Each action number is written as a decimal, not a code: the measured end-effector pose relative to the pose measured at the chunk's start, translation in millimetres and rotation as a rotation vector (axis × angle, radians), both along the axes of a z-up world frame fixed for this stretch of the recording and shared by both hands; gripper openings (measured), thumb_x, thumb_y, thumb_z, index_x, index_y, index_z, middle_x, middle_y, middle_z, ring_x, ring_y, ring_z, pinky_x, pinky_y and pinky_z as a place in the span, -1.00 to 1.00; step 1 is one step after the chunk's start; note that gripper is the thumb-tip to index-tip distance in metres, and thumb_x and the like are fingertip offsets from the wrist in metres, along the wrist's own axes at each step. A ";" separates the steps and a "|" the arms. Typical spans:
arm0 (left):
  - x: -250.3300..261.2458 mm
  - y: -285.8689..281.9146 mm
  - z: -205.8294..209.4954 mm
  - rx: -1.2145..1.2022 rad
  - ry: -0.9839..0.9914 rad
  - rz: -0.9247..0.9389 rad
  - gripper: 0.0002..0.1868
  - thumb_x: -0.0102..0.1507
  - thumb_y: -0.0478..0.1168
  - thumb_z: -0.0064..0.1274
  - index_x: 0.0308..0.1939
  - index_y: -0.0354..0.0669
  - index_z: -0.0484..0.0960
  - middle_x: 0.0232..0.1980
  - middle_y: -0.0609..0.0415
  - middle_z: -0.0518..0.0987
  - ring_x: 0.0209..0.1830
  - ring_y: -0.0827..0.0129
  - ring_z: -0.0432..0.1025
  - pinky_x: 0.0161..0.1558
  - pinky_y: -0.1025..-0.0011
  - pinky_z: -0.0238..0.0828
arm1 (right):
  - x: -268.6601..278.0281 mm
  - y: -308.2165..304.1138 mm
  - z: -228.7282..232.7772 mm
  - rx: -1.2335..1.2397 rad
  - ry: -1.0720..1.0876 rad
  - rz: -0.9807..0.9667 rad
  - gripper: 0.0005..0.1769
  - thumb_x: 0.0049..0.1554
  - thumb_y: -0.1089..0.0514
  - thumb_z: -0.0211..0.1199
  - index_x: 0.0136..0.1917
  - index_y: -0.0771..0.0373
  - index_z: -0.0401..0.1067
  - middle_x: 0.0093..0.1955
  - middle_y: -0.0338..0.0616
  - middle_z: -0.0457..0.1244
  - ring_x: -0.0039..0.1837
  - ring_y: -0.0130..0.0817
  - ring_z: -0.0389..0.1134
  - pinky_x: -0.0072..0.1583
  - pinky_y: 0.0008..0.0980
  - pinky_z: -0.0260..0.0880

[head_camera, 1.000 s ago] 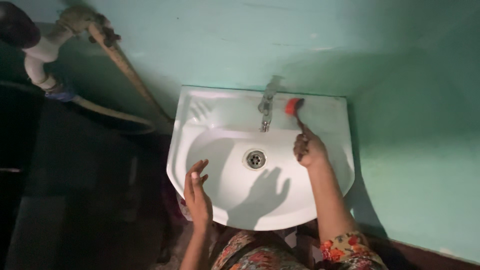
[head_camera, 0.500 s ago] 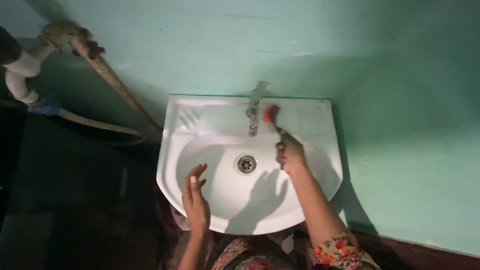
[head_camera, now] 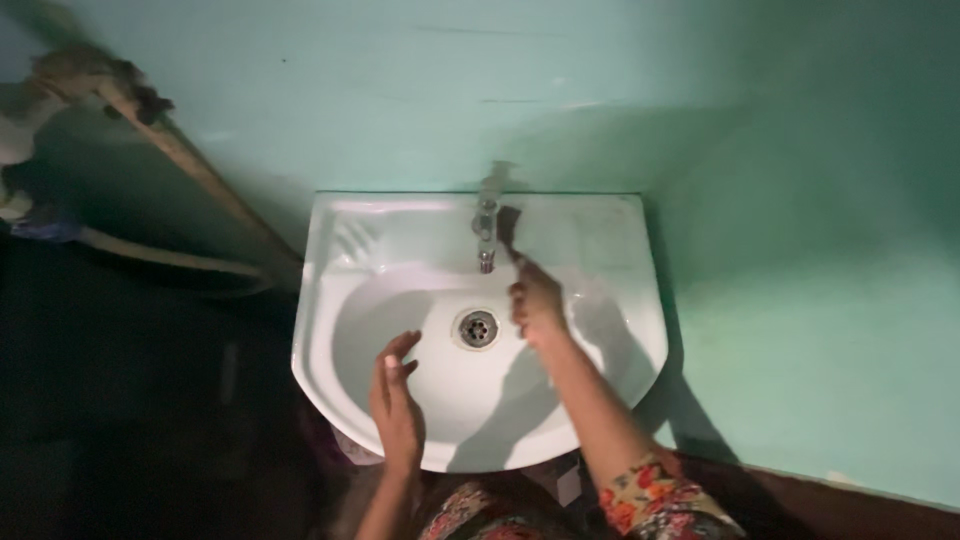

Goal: The person scrubs the interior and edges of a white porcelain bathroom sink using a small brush.

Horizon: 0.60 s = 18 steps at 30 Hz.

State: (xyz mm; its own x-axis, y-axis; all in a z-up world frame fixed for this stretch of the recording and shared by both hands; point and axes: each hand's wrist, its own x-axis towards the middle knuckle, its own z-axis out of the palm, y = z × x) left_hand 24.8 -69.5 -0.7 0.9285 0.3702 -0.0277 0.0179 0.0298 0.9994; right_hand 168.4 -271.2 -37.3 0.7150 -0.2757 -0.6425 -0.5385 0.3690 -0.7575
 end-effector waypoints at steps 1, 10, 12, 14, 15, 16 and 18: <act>2.6 -5.6 1.3 -0.005 -0.010 -0.020 -0.36 0.46 0.19 -0.41 0.19 -0.24 0.56 0.25 -0.16 0.61 0.32 0.07 0.46 0.27 0.13 0.39 | -4.4 10.1 0.3 0.086 -0.091 -0.008 -0.70 0.28 0.00 0.14 0.24 -0.03 0.50 -0.50 -0.38 0.06 -0.57 -0.60 -0.13 -0.53 -0.49 -0.22; 15.8 -56.8 11.7 -0.008 -0.118 -0.196 -0.46 0.49 0.07 -0.30 0.18 -0.29 0.62 0.15 -0.12 0.68 0.22 0.16 0.52 0.30 0.21 0.37 | 3.8 -152.6 -71.1 -0.314 -0.463 -0.028 -0.51 0.21 0.25 0.07 0.40 0.06 0.46 -0.36 -0.46 0.13 -0.46 -0.69 -0.02 -0.45 -0.57 -0.01; 13.3 -62.1 10.8 -0.009 -0.089 -0.221 -0.45 0.47 0.07 -0.30 0.19 -0.29 0.60 0.16 -0.11 0.67 0.25 0.16 0.51 0.31 0.20 0.35 | 0.1 -183.1 -70.7 -0.447 -0.343 -0.085 -0.64 0.32 0.15 0.06 0.35 0.16 0.44 -0.36 -0.44 0.12 -0.46 -0.67 -0.03 -0.45 -0.56 -0.05; 13.2 -64.5 7.7 -0.010 -0.075 -0.237 -0.45 0.46 0.07 -0.30 0.20 -0.28 0.59 0.18 -0.11 0.66 0.27 0.16 0.49 0.30 0.19 0.35 | 2.1 -194.9 -70.2 -0.438 -0.227 -0.141 -0.67 0.41 0.05 0.10 0.28 0.33 0.41 -0.38 -0.34 0.07 -0.49 -0.60 -0.07 -0.47 -0.50 -0.13; 14.4 -65.5 5.6 -0.010 -0.075 -0.242 -0.45 0.46 0.07 -0.31 0.20 -0.28 0.58 0.19 -0.11 0.65 0.27 0.17 0.48 0.30 0.19 0.36 | 3.6 -191.8 -70.9 -0.395 -0.264 -0.134 -0.67 0.37 0.10 0.09 0.31 0.26 0.43 -0.37 -0.35 0.12 -0.49 -0.61 -0.04 -0.47 -0.51 -0.11; 13.8 -66.8 3.8 -0.011 -0.073 -0.250 -0.45 0.46 0.08 -0.31 0.20 -0.27 0.58 0.19 -0.10 0.64 0.28 0.17 0.48 0.29 0.19 0.37 | 4.0 -182.1 -72.0 -0.353 -0.297 -0.130 -0.64 0.32 0.15 0.08 0.34 0.19 0.46 -0.36 -0.36 0.18 -0.48 -0.63 -0.01 -0.47 -0.52 -0.09; 13.3 -69.5 2.1 -0.013 -0.045 -0.258 -0.45 0.46 0.08 -0.31 0.19 -0.27 0.59 0.18 -0.11 0.65 0.26 0.16 0.49 0.27 0.18 0.38 | 5.9 -152.8 -66.2 -0.286 -0.356 -0.071 -0.55 0.26 0.20 0.07 0.38 0.12 0.48 -0.34 -0.37 0.23 -0.47 -0.64 0.03 -0.47 -0.52 -0.05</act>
